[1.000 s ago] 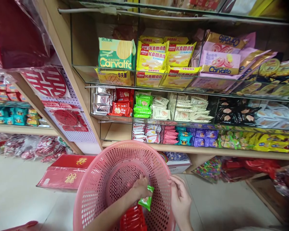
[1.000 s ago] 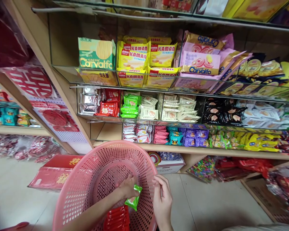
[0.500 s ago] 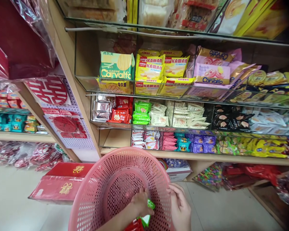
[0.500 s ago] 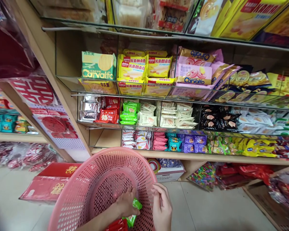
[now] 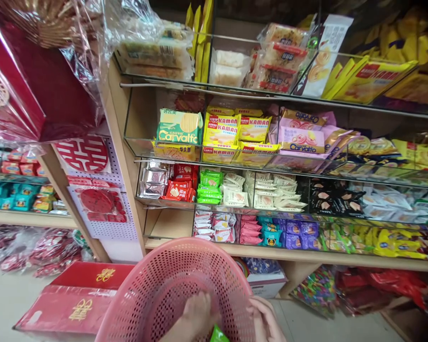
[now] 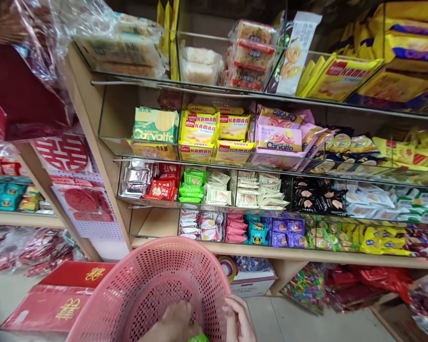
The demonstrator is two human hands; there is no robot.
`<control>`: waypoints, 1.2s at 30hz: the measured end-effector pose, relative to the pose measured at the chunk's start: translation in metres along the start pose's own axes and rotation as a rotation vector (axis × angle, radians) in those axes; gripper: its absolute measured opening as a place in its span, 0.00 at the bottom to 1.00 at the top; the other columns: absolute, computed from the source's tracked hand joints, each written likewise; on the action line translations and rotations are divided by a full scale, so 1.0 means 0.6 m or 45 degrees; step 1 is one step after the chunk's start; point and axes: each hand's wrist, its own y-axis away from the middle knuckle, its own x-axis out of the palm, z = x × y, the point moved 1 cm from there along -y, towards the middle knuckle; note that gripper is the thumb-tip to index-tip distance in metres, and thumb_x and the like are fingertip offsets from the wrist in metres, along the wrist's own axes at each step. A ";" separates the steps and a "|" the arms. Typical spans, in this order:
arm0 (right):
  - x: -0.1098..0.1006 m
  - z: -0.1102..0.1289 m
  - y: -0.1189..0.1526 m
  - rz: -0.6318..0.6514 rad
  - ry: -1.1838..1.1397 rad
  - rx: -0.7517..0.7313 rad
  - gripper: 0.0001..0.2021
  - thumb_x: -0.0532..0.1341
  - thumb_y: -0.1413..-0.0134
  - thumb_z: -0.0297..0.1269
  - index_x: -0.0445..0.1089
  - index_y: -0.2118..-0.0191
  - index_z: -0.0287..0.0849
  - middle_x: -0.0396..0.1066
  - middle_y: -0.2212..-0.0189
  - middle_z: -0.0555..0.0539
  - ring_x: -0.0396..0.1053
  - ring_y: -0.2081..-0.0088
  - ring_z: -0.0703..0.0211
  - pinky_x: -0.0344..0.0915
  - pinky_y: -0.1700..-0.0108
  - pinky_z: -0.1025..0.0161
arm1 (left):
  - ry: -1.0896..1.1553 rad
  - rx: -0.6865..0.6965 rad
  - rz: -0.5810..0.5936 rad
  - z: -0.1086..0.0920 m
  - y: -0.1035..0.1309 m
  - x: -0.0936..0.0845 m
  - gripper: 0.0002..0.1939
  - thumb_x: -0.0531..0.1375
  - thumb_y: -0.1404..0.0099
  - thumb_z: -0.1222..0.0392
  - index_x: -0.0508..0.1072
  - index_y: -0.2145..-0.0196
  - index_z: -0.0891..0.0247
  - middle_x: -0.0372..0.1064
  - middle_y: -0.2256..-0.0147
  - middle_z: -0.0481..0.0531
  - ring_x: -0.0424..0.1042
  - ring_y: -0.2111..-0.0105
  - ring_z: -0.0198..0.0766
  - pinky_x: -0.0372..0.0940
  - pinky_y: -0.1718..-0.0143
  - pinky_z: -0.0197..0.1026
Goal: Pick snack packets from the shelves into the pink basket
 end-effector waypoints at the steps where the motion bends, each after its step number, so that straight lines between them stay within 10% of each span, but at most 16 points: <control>1: 0.003 0.001 -0.002 -0.026 -0.005 -0.009 0.13 0.56 0.45 0.45 0.74 0.68 0.43 0.71 0.63 0.42 0.71 0.67 0.57 0.71 0.66 0.64 | 0.003 0.006 -0.163 0.014 -0.003 -0.020 0.25 0.53 0.39 0.53 0.66 0.47 0.67 0.70 0.53 0.64 0.68 0.52 0.51 0.62 0.51 0.50; 6: 0.007 0.022 -0.048 0.181 0.111 -0.260 0.10 0.56 0.45 0.40 0.74 0.65 0.45 0.72 0.63 0.43 0.73 0.66 0.56 0.72 0.67 0.62 | -0.086 -0.007 -1.075 0.104 -0.013 -0.114 0.16 0.47 0.35 0.63 0.69 0.55 0.62 0.66 0.53 0.57 0.64 0.54 0.45 0.58 0.52 0.47; 11: 0.034 0.090 -0.134 0.341 0.243 -0.538 0.10 0.54 0.43 0.35 0.72 0.61 0.46 0.72 0.61 0.43 0.71 0.61 0.56 0.70 0.59 0.59 | -0.222 -0.094 -1.430 0.177 -0.026 -0.115 0.15 0.50 0.37 0.64 0.70 0.55 0.63 0.66 0.53 0.58 0.63 0.53 0.47 0.55 0.50 0.49; 21: 0.190 0.279 -0.355 0.680 0.455 -0.992 0.14 0.49 0.41 0.34 0.63 0.52 0.44 0.64 0.52 0.43 0.62 0.48 0.55 0.59 0.45 0.55 | -0.439 -0.155 -1.568 0.226 -0.057 -0.073 0.23 0.50 0.36 0.62 0.64 0.44 0.67 0.67 0.50 0.60 0.63 0.49 0.51 0.53 0.46 0.53; 36: 0.324 0.305 -0.467 0.855 1.095 -0.891 0.26 0.55 0.45 0.48 0.58 0.44 0.41 0.64 0.46 0.38 0.61 0.45 0.44 0.58 0.47 0.53 | -0.443 -0.208 -1.618 0.234 -0.076 -0.053 0.23 0.49 0.37 0.63 0.66 0.44 0.64 0.67 0.47 0.58 0.63 0.46 0.50 0.52 0.43 0.53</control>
